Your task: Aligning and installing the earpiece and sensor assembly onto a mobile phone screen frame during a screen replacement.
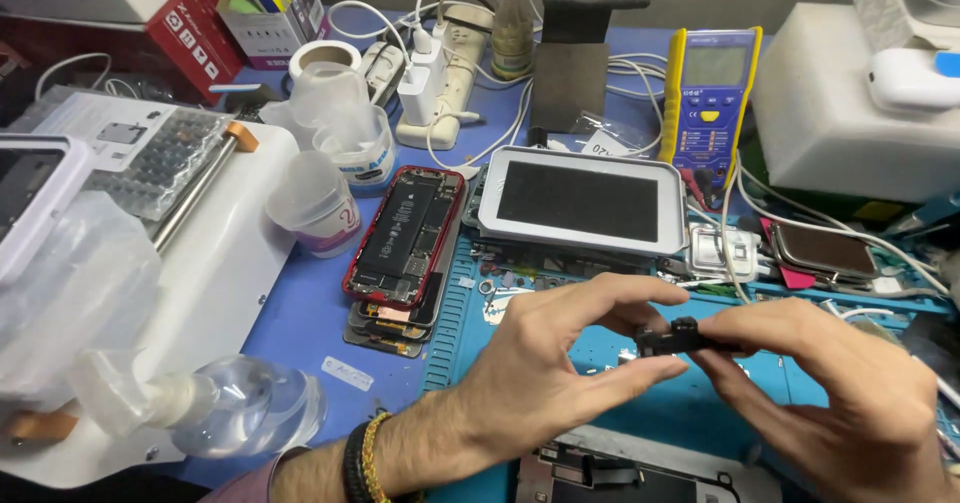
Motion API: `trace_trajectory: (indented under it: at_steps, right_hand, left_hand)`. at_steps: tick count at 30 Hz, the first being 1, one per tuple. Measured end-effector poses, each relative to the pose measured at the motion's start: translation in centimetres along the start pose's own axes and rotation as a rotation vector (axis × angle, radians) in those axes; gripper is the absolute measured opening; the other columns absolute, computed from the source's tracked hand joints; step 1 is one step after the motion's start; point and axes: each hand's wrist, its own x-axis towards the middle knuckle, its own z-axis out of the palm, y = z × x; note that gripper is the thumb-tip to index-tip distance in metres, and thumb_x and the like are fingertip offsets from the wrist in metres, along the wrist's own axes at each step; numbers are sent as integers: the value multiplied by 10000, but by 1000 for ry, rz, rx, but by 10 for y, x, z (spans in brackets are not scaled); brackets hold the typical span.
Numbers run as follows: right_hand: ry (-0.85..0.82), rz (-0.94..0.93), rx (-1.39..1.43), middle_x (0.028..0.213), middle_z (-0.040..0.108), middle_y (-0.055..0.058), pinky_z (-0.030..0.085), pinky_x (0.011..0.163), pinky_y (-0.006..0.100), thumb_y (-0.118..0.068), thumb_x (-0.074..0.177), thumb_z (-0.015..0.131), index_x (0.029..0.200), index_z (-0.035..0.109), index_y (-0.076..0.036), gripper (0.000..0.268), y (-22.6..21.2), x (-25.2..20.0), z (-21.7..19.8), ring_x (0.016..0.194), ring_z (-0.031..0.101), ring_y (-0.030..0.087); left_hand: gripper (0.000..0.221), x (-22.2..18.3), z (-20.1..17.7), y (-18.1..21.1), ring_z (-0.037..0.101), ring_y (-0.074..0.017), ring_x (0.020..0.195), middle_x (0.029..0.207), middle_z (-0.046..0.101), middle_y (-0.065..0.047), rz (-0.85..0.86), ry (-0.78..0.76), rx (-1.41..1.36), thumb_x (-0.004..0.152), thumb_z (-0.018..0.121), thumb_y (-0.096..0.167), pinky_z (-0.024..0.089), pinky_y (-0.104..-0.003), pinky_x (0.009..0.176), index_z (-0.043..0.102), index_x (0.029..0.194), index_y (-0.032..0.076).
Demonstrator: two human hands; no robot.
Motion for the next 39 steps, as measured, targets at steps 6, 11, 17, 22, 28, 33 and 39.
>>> trace_trajectory:
  at_steps: [6, 11, 17, 22, 28, 33, 39]
  right_hand:
    - [-6, -16, 18, 934, 800, 69, 596, 757, 273, -95, 852, 820, 1017, 757, -33, 187, 9, -8, 11, 762, 769, 157]
    - [-164, 114, -10, 1057, 799, 20, 592, 827, 254, -135, 874, 840, 1156, 744, -96, 301, 10, -22, 0, 897, 790, 118]
    - [-161, 122, 124, 1058, 778, 157, 622, 873, 296, -8, 879, 826, 1130, 670, 54, 302, 11, -29, 7, 924, 788, 198]
    - [-167, 280, 175, 1129, 740, 189, 609, 940, 313, -22, 869, 813, 1167, 648, 40, 346, 20, -43, 9, 1023, 768, 241]
    - [-196, 424, 224, 1175, 719, 156, 557, 1047, 327, -32, 885, 756, 1215, 612, 32, 366, 23, -55, 9, 1127, 735, 248]
    - [-198, 587, 294, 1149, 697, 186, 577, 1035, 328, 5, 878, 721, 1197, 615, 41, 338, 21, -58, 11, 1125, 728, 266]
    - [-267, 658, 269, 1112, 716, 165, 620, 931, 319, -16, 854, 719, 1206, 613, 17, 369, 19, -58, 6, 1055, 743, 238]
  left_hand:
    - [336, -3, -2, -10, 785, -171, 997, 1161, 786, -80, -19, -17, 22, 965, 808, 158, 649, -275, 994, 682, 1267, 80]
    - [270, -5, 1, -15, 786, -179, 965, 1141, 792, -80, 3, -20, 75, 981, 813, 116, 656, -272, 916, 697, 1215, 47]
    - [285, -7, 2, -16, 793, -175, 949, 1148, 797, -107, -24, -41, 49, 1006, 790, 128, 686, -264, 951, 676, 1248, 31]
    - [304, -8, 5, -17, 797, -141, 964, 1135, 787, -66, -144, -32, -68, 979, 811, 136, 714, -259, 998, 681, 1243, 62]
    - [319, -6, 2, -9, 798, -136, 1058, 1161, 783, -46, -303, -49, -201, 962, 801, 161, 735, -263, 1050, 684, 1253, 101]
    - [314, -8, 3, -9, 800, -125, 1039, 1151, 786, -43, -303, -43, -200, 966, 816, 135, 733, -259, 1063, 684, 1249, 98]
    - [300, -11, 5, -15, 804, -151, 1022, 1156, 783, -60, -238, -46, -146, 985, 803, 144, 743, -271, 1046, 672, 1248, 83]
